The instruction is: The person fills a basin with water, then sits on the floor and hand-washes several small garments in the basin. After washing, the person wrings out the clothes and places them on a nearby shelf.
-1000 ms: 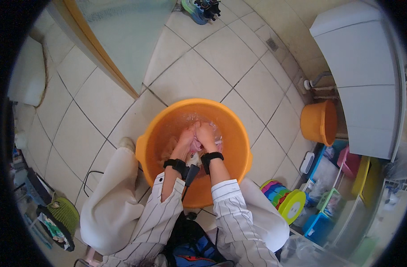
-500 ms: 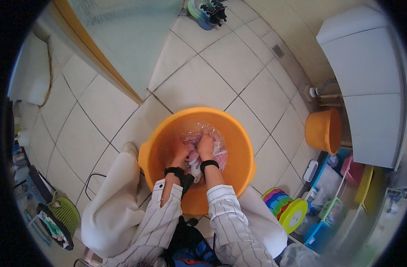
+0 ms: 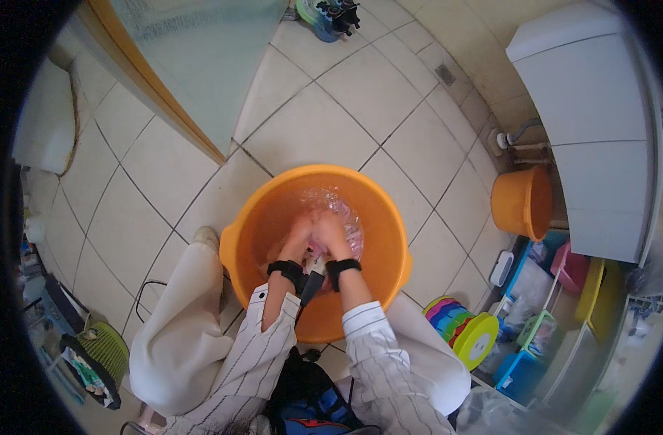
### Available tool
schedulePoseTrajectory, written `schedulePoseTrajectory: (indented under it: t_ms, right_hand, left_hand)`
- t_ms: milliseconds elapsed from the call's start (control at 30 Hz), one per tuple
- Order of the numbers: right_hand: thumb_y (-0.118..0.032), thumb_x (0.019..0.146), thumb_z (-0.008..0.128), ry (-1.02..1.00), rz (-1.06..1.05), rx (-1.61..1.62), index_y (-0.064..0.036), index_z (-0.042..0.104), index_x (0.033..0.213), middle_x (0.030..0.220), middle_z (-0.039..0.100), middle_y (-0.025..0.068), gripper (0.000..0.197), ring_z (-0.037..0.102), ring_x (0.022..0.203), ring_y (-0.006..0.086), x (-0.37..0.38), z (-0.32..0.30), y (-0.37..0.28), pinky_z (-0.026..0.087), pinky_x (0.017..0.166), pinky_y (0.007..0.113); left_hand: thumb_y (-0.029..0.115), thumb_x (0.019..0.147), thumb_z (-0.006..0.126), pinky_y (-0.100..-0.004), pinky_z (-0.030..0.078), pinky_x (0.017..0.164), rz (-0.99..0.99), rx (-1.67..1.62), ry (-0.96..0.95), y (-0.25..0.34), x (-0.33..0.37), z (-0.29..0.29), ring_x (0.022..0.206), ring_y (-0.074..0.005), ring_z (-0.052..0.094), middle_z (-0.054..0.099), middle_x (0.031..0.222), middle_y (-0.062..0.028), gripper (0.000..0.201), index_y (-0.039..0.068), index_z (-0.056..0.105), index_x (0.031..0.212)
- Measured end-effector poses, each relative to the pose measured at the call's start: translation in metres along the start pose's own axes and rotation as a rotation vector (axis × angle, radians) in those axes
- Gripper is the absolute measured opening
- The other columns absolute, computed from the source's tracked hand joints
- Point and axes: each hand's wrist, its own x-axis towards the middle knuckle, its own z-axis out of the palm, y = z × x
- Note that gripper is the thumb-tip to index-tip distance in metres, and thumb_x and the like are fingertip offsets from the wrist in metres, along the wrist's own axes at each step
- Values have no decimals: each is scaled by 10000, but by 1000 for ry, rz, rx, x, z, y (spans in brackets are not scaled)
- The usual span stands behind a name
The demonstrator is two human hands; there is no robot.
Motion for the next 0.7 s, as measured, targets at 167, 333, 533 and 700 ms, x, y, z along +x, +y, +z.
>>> schedulePoseTrajectory:
  t_ms: [167, 333, 533, 700]
  right_hand:
    - [-366, 925, 481, 115, -87, -100, 11, 665, 785, 773, 630, 265, 442, 624, 745, 421, 4, 9, 12, 468, 744, 486]
    - [-206, 863, 577, 226, -298, 44, 11, 634, 859, 879, 638, 259, 224, 615, 881, 397, 7, 16, 25, 474, 752, 455]
    - [-145, 880, 497, 127, -23, 372, -7, 585, 1041, 911, 623, 226, 229, 594, 954, 305, 7, 37, 25, 467, 739, 403]
    - [-251, 937, 439, -28, 46, 597, 26, 610, 886, 830, 633, 235, 329, 609, 801, 359, 2, 12, 5, 466, 684, 408]
  left_hand:
    - [368, 940, 463, -343, 489, 713, 48, -64, 21, -5, 3, -7, 867, -193, 595, 625, 972, -105, 397, 14, 525, 1109]
    - [359, 940, 465, -350, 492, 721, 315, 99, 271, -22, 17, -29, 875, -201, 598, 625, 988, -114, 394, 3, 530, 1096]
    - [343, 940, 464, -357, 487, 737, 414, 238, 362, -35, 6, -24, 873, -222, 595, 616, 968, -128, 379, -10, 541, 1052]
    - [367, 952, 431, -365, 480, 776, 82, -204, 131, 8, -9, -6, 907, -223, 580, 617, 1036, -117, 400, 29, 554, 1126]
